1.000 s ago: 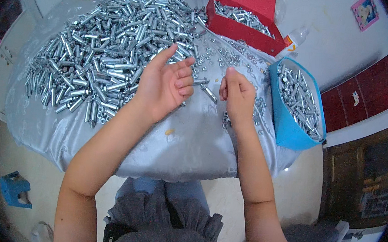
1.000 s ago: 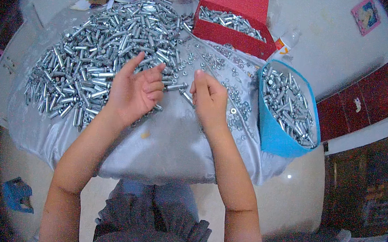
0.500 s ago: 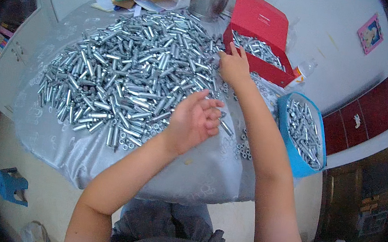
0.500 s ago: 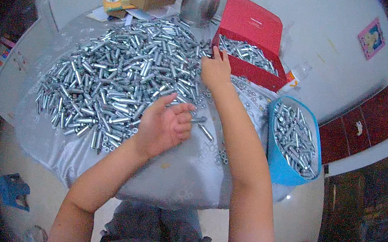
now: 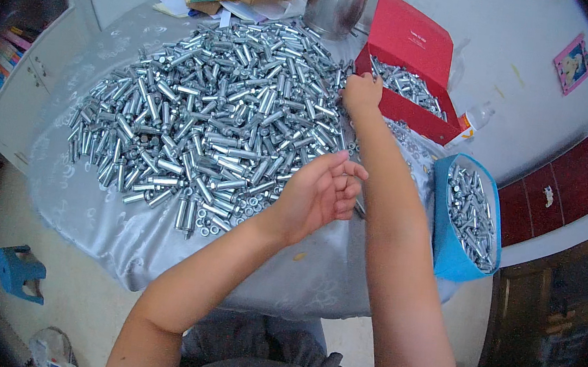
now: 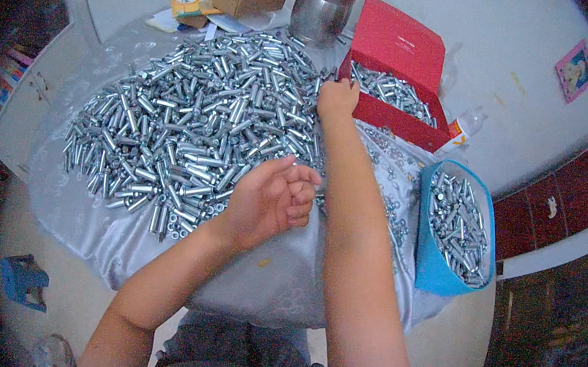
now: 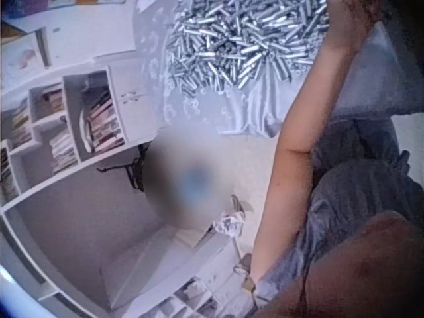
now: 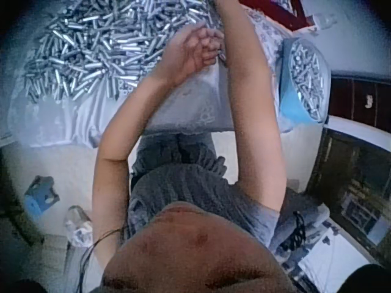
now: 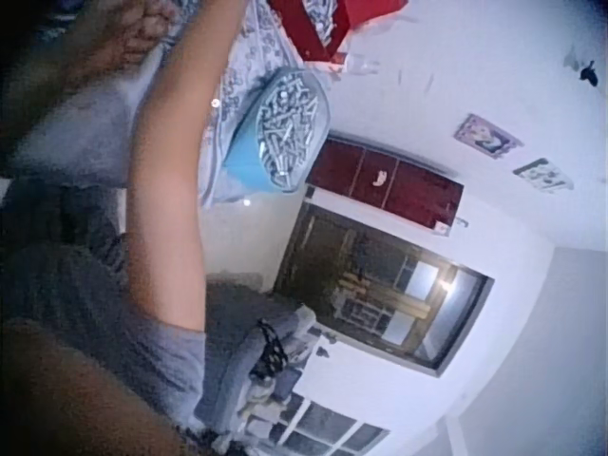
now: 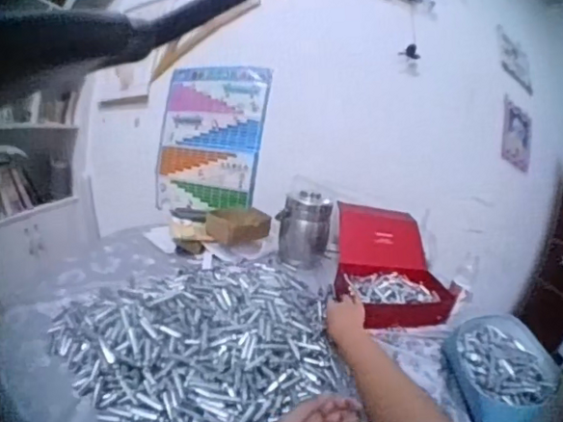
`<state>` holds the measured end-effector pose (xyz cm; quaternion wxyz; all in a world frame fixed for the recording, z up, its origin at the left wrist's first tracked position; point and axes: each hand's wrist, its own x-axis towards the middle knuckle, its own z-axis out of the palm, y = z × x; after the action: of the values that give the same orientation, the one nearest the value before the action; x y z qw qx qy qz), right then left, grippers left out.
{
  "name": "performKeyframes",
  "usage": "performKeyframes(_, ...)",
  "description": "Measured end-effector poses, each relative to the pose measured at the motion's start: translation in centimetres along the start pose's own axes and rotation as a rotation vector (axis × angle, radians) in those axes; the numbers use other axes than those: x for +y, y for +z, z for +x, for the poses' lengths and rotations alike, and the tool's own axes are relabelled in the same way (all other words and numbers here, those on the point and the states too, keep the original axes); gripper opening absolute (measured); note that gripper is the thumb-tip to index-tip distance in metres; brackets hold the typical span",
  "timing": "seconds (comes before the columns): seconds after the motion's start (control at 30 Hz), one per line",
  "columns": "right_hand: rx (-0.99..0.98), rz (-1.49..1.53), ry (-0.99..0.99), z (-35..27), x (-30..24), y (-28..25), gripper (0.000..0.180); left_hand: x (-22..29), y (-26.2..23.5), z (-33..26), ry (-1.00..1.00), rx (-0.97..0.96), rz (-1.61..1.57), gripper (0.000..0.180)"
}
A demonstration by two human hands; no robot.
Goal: The person repeatedly picks metal bolts and washers from a table, threads the washers onto the bolts by hand, and places the assembled units into a blue container. The person continues this one-at-a-time assembly throughout the clip.
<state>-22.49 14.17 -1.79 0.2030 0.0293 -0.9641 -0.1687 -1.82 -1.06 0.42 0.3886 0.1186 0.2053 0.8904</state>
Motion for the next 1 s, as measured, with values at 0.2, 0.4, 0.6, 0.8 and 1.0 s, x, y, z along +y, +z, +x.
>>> performKeyframes(0.2,0.066,0.000,0.048,-0.4,-0.3,-0.4,0.017,0.2,0.1,-0.2,0.050,0.014,0.099,0.039)
performKeyframes(0.4,0.265,0.456,0.056,-4.8,-0.3,-4.3,0.019,-0.7,-1.0,0.5,0.058,0.038,0.277,0.035)
performKeyframes(0.6,0.103,1.258,0.149,-16.3,0.5,-8.1,0.023,-0.6,-1.3,0.3,0.097,0.066,0.514,0.022)
performKeyframes(0.8,0.027,1.788,0.161,-21.5,3.2,-7.2,0.024,-1.0,-1.0,-1.2,1.013,0.371,1.363,0.007)
performKeyframes(1.0,0.064,1.849,0.374,-20.8,3.7,-5.6,0.028,6.1,-2.8,-3.2,0.971,0.950,2.342,0.019)
